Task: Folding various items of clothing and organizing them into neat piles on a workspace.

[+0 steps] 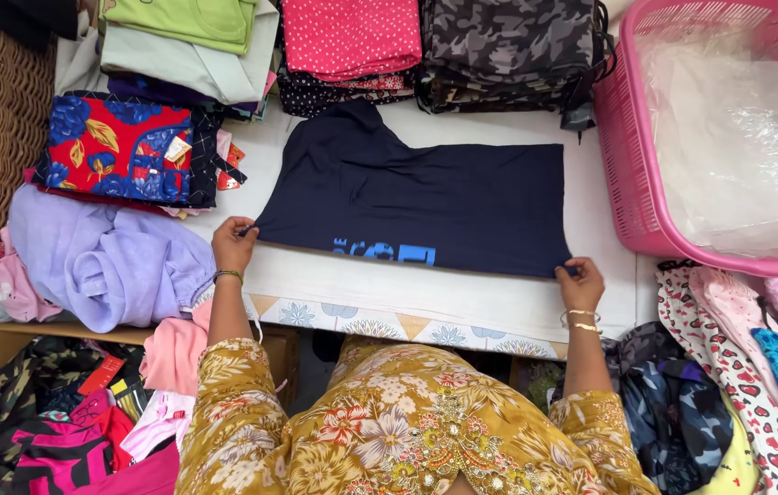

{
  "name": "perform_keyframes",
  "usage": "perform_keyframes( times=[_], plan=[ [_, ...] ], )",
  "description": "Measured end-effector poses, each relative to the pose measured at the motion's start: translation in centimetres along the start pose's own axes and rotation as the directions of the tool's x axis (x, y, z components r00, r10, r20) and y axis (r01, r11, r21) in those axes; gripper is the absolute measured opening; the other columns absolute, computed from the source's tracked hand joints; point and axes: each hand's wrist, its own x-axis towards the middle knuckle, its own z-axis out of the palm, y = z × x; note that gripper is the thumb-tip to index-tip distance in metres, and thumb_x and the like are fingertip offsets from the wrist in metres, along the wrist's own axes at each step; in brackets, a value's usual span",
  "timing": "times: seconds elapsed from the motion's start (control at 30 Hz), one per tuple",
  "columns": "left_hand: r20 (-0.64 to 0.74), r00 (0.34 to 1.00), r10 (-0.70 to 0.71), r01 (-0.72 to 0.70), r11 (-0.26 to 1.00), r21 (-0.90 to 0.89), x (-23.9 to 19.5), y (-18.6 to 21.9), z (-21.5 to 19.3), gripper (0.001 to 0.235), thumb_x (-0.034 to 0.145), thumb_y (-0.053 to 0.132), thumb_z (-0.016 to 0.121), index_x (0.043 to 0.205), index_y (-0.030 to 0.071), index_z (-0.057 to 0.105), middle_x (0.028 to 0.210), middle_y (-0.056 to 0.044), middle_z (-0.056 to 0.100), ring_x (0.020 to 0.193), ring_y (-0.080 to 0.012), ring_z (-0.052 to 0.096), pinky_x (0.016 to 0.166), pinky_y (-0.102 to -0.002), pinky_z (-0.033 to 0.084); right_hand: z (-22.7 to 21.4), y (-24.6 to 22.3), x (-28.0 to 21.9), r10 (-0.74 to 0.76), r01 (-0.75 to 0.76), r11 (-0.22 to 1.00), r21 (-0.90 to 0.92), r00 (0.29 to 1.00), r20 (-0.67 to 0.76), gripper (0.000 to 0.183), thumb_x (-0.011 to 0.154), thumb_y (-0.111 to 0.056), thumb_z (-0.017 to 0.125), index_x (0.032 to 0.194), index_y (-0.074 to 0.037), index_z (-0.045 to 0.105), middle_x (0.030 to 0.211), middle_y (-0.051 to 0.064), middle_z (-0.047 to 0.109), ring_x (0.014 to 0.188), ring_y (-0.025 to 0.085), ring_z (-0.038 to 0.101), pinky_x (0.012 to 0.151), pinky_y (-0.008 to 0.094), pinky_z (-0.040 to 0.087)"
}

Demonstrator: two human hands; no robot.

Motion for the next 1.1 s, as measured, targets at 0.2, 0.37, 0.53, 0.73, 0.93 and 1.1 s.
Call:
perform_keyframes(
  times=[0.2,0.37,0.53,0.73,0.93,1.1],
  plan=[
    [-0.071,0.869,0.490,-0.277,0.600,0.750,-5.5,5.6,7.3,0.045,0.086,0.022,0.072,0.126,0.004,0.063,0.133,-0.016,0.059,0.122,-0.0353,0.052,0.103,-0.051,0.037,6.0,-13.9,-5.2,-0.407,0.383,0.726,-0.572,0.909,0.092,0.041,0.080,-0.016,0.077,0.118,-0.005,0.069,0.128,0.015,0.065,0.115,0.035,0.061,0.097,0.048,0.047],
    [0.461,0.772,0.438,-0.636,0.539,0.552,-10.9,10.4,18.4,0.068,0.099,0.041,0.056,0.158,0.013,0.037,0.166,-0.011,0.035,0.153,-0.0316,0.029,0.122,-0.056,0.021,18.6,-15.7,-9.0,-0.371,0.628,0.631,-0.456,0.760,0.534,0.066,0.091,-0.036,0.067,0.149,-0.011,0.050,0.159,0.011,0.044,0.146,0.029,0.040,0.114,0.057,0.032],
    [0.490,0.806,0.334,-0.591,0.503,0.630,-9.0,10.0,14.5,0.072,0.097,0.055,0.055,0.158,0.022,0.037,0.166,-0.009,0.031,0.151,-0.0320,0.029,0.120,-0.060,0.022,14.8,-19.1,-6.6,0.011,0.577,0.418,-0.702,0.769,0.639,0.066,0.102,-0.053,0.051,0.161,-0.027,0.037,0.169,0.001,0.032,0.155,0.022,0.032,0.122,0.048,0.031],
    [0.196,0.943,0.268,-0.319,0.564,0.762,-3.7,2.6,4.7,0.067,0.102,0.048,0.049,0.161,0.019,0.034,0.169,-0.010,0.028,0.154,-0.0304,0.026,0.120,-0.064,0.017,5.3,-6.5,-0.2,0.045,0.143,0.614,-0.777,0.976,0.215,0.071,0.102,-0.056,0.038,0.163,-0.021,0.025,0.171,0.005,0.017,0.156,0.027,0.013,0.121,0.059,0.008],
    [0.433,0.801,0.414,-0.595,0.468,0.654,-8.9,10.9,17.8,0.069,0.100,0.038,0.048,0.161,0.011,0.032,0.167,-0.014,0.028,0.152,-0.0334,0.026,0.122,-0.057,0.018,19.7,-11.5,-7.2,-0.298,0.685,0.247,-0.686,0.727,0.619,0.068,0.099,-0.039,0.049,0.163,-0.025,0.029,0.171,0.003,0.025,0.158,0.027,0.018,0.124,0.056,0.010],
    [0.579,0.675,0.458,-0.735,0.481,0.477,-8.1,11.3,15.9,0.066,0.102,0.044,0.050,0.159,0.015,0.036,0.168,-0.010,0.034,0.154,-0.0291,0.031,0.122,-0.055,0.025,18.0,-13.9,-6.4,-0.274,0.730,0.440,-0.523,0.664,0.696,0.073,0.100,-0.050,0.048,0.162,-0.019,0.029,0.171,0.003,0.025,0.157,0.024,0.021,0.123,0.053,0.015]
  ],
)
